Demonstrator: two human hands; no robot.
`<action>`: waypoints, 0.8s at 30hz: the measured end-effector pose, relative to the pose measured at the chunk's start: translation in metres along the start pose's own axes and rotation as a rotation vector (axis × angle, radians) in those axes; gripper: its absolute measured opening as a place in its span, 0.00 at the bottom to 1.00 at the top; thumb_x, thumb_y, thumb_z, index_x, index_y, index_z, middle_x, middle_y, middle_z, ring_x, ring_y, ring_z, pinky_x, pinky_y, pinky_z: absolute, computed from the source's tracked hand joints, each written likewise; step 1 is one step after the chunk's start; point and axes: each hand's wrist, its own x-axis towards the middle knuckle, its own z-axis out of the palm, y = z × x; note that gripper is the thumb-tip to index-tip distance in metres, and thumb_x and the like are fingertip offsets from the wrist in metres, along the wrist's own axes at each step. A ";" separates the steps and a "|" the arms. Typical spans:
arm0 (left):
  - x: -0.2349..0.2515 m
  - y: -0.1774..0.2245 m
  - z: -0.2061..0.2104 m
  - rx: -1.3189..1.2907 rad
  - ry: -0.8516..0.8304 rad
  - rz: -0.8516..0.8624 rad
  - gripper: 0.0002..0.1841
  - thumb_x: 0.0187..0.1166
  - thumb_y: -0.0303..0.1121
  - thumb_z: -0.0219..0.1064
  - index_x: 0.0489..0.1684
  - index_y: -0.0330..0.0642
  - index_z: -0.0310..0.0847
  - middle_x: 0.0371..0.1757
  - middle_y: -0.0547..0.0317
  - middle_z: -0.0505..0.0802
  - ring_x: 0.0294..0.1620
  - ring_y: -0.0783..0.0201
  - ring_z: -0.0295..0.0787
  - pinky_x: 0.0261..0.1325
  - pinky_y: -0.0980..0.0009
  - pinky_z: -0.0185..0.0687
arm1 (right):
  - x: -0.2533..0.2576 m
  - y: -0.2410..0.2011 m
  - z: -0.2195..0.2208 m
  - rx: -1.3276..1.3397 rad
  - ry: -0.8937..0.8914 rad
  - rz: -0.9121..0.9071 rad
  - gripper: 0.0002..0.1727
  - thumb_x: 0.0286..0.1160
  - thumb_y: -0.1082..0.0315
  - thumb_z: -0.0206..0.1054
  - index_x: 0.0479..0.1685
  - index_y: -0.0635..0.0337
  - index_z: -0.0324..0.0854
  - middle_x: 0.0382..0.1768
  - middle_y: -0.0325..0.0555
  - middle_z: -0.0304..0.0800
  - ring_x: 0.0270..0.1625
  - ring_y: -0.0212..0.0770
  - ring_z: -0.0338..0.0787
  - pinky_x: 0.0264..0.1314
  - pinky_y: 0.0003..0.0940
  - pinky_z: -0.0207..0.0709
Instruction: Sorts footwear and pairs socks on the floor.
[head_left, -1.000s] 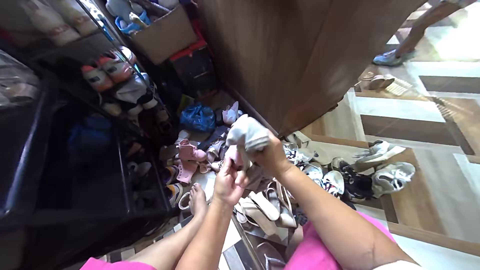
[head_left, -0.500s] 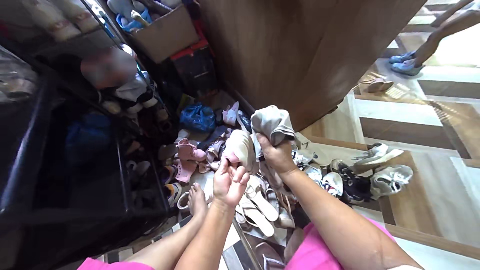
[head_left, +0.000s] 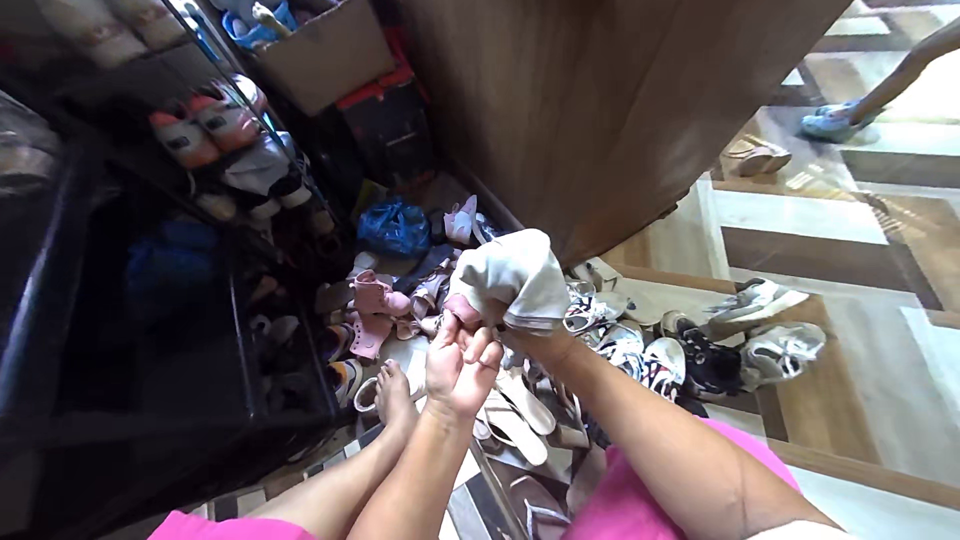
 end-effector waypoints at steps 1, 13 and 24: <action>0.000 0.002 0.000 0.005 0.000 0.008 0.30 0.94 0.46 0.35 0.32 0.42 0.83 0.15 0.64 0.82 0.11 0.73 0.75 0.19 0.80 0.74 | 0.000 0.004 -0.002 0.010 -0.015 0.024 0.16 0.66 0.67 0.77 0.50 0.69 0.87 0.42 0.55 0.93 0.49 0.43 0.92 0.57 0.43 0.85; 0.004 -0.003 -0.003 0.154 0.094 0.007 0.27 0.88 0.56 0.50 0.32 0.44 0.84 0.16 0.65 0.83 0.10 0.74 0.73 0.16 0.80 0.73 | 0.009 -0.033 -0.003 0.232 0.063 0.095 0.17 0.73 0.65 0.76 0.55 0.65 0.84 0.43 0.44 0.92 0.48 0.30 0.91 0.55 0.33 0.87; 0.006 0.021 -0.005 0.325 -0.029 0.086 0.19 0.90 0.37 0.51 0.31 0.45 0.86 0.17 0.66 0.84 0.11 0.76 0.75 0.19 0.81 0.76 | 0.010 0.028 0.012 0.327 0.237 0.390 0.24 0.82 0.59 0.69 0.69 0.67 0.77 0.54 0.49 0.89 0.57 0.33 0.89 0.66 0.37 0.82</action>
